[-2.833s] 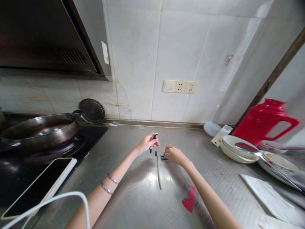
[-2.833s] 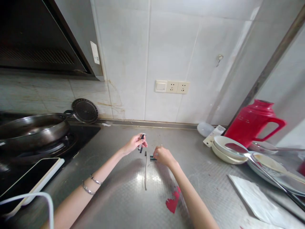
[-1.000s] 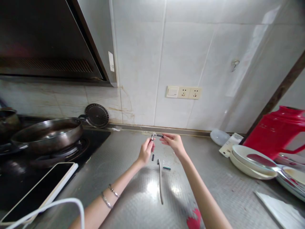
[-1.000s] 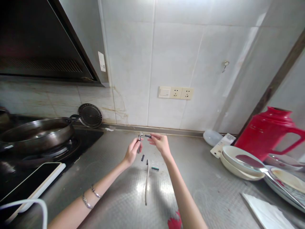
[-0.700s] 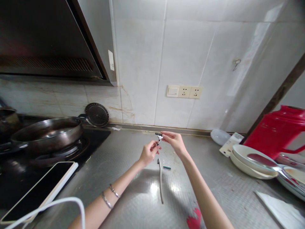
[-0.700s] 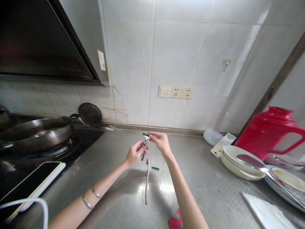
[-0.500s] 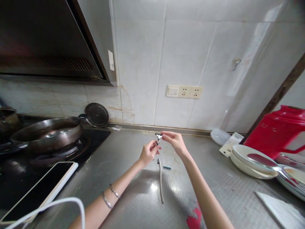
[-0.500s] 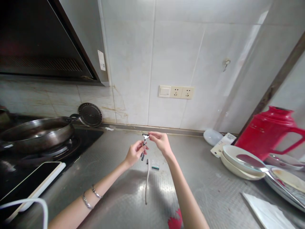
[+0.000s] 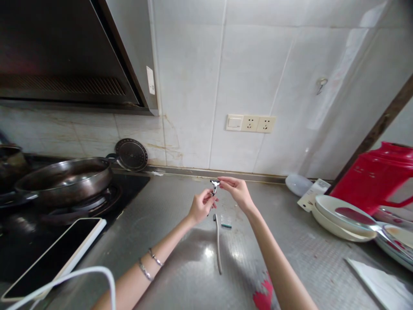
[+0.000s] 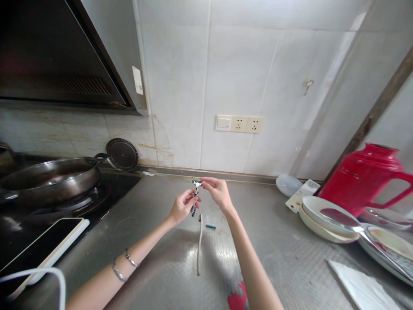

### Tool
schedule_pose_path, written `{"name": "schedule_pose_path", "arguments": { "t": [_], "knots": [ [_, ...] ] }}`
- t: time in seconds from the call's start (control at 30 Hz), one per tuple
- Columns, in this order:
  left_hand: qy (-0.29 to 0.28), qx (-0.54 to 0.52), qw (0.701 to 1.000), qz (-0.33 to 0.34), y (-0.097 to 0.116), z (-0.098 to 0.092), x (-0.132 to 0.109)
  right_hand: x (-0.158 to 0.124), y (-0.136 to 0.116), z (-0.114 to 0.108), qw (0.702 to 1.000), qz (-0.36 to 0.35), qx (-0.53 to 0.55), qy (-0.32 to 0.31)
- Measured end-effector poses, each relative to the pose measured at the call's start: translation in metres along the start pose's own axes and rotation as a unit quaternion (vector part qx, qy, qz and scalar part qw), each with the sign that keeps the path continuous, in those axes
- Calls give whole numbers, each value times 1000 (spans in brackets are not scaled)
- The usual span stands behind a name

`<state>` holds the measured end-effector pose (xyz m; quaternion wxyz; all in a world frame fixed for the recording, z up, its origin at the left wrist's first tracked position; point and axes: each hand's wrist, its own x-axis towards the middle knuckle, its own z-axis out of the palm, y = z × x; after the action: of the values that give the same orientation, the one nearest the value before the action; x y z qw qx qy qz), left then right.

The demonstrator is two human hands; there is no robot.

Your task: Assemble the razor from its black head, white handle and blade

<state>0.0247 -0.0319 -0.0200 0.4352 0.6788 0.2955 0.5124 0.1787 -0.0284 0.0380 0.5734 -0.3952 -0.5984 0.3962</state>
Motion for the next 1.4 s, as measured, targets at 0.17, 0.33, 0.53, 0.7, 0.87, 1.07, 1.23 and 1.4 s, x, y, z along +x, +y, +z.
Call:
{"name": "schedule_pose_path", "arguments": {
  "t": [0.17, 0.33, 0.53, 0.7, 0.87, 1.07, 1.23, 1.4],
  "knots": [
    [-1, -4, 1000, -2, 0, 0, 0, 0, 0, -1, 1000, -11, -16, -6],
    [8, -20, 1000, -16, 3, 1, 1, -1, -1, 0, 997, -53, -46, -7],
    [12, -41, 998, -43, 8, 4, 0, -4, -3, -2, 985, -114, -131, 2],
    [13, -77, 995, -61, 8, 8, 0, -8, -7, -5, 963, -153, -223, 7],
    [11, -106, 990, -92, 6, 11, 0, -10, -8, -6, 931, -172, -323, -4],
    [27, -100, 992, -74, 5, 15, -1, -11, -9, -2, 938, -177, -299, -3],
    [49, -91, 993, -49, 8, 20, -5, -12, -11, -1, 952, -182, -246, -7],
    [67, -71, 995, -31, 12, 22, -8, -11, -14, 0, 961, -179, -211, -16]
  ]
}}
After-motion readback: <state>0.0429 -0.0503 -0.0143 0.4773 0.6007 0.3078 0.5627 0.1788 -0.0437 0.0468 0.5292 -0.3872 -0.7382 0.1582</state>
